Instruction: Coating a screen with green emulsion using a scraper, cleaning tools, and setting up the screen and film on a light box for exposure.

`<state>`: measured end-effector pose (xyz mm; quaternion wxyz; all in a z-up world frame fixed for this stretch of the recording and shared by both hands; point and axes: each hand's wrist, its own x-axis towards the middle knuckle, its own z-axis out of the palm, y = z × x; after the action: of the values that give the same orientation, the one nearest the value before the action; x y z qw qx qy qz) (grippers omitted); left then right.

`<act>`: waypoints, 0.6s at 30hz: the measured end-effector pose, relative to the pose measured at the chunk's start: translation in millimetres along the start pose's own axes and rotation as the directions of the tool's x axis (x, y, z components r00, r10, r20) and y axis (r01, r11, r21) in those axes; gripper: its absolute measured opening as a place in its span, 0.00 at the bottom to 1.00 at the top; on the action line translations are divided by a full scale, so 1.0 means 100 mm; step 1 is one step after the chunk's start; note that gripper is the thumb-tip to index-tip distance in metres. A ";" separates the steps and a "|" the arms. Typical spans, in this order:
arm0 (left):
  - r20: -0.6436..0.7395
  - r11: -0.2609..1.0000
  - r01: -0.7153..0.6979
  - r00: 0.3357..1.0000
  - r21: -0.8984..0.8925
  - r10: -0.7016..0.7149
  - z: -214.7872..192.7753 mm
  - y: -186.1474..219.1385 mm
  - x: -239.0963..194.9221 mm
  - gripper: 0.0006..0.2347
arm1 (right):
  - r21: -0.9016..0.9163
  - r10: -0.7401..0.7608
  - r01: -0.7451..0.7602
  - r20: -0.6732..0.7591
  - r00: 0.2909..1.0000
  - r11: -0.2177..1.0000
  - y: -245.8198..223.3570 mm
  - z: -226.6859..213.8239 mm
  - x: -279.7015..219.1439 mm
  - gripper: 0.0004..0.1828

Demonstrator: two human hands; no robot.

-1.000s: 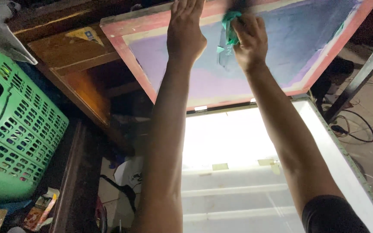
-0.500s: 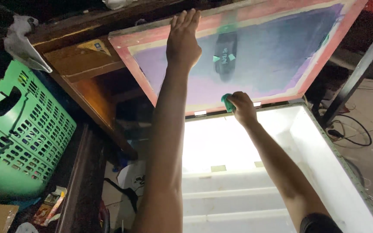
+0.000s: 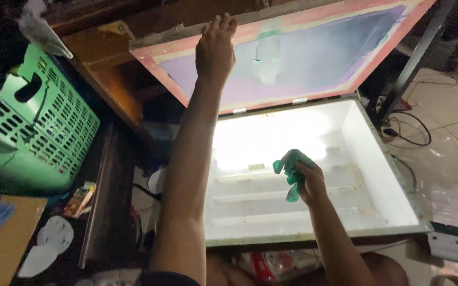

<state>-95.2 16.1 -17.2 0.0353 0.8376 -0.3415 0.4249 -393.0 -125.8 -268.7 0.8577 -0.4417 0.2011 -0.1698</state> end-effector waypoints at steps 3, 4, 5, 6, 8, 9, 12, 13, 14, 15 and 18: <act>-0.027 0.993 -0.028 0.999 0.114 0.031 -0.42 0.20 -0.40 0.26 | 0.111 -0.072 0.051 0.187 0.980 0.992 0.15 -0.22 -0.27 0.12; -0.014 0.994 -0.021 1.000 0.111 0.022 -0.50 0.27 -0.54 0.26 | 0.104 -0.057 0.038 0.184 0.981 0.994 0.11 -0.23 -0.37 0.12; -0.024 0.996 -0.027 0.999 0.088 0.030 -0.59 0.35 -0.68 0.23 | 0.130 -0.055 0.032 0.173 0.983 0.991 0.08 -0.24 -0.47 0.15; -0.033 0.997 -0.036 0.999 0.062 0.038 -0.67 0.43 -0.81 0.20 | 0.156 -0.052 0.027 0.158 0.986 0.987 0.06 -0.25 -0.58 0.17; -0.067 0.990 -0.039 0.997 0.139 0.049 -0.67 0.59 -1.16 0.16 | 0.175 -0.062 0.027 0.200 0.978 0.984 0.01 -0.30 -0.82 0.15; -0.113 0.974 -0.043 0.991 0.221 0.069 -0.67 0.67 -1.32 0.12 | 0.200 -0.087 0.037 0.248 0.965 0.979 -0.02 -0.31 -0.92 0.13; -0.163 0.971 -0.111 0.976 0.211 0.147 -1.00 0.97 -1.84 0.12 | 0.190 -0.122 0.065 0.305 0.945 0.980 -0.17 -0.32 -1.30 0.13; -0.156 0.971 -0.116 0.976 0.208 0.150 -1.00 1.06 -2.02 0.12 | 0.192 -0.118 0.061 0.299 0.947 0.980 -0.13 -0.40 -1.38 0.13; -0.224 0.986 -0.133 0.962 0.105 0.154 -1.00 1.12 -2.17 0.09 | 0.247 -0.160 0.068 0.378 0.912 0.967 -0.11 -0.46 -1.44 0.13; -0.291 0.988 -0.156 0.945 0.003 0.150 -0.99 1.18 -2.32 0.07 | 0.301 -0.206 0.070 0.450 0.869 0.951 -0.09 -0.50 -1.49 0.13; -0.360 0.981 -0.190 0.912 0.048 0.194 -0.93 1.35 -2.82 0.03 | 0.313 -0.115 -0.015 0.394 0.912 0.950 -0.35 -0.27 -2.12 0.05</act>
<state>-354.9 97.8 -197.1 0.0508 0.7071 -0.4072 0.5758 -593.2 -64.0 -212.9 0.9344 -0.3326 -0.0224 -0.1257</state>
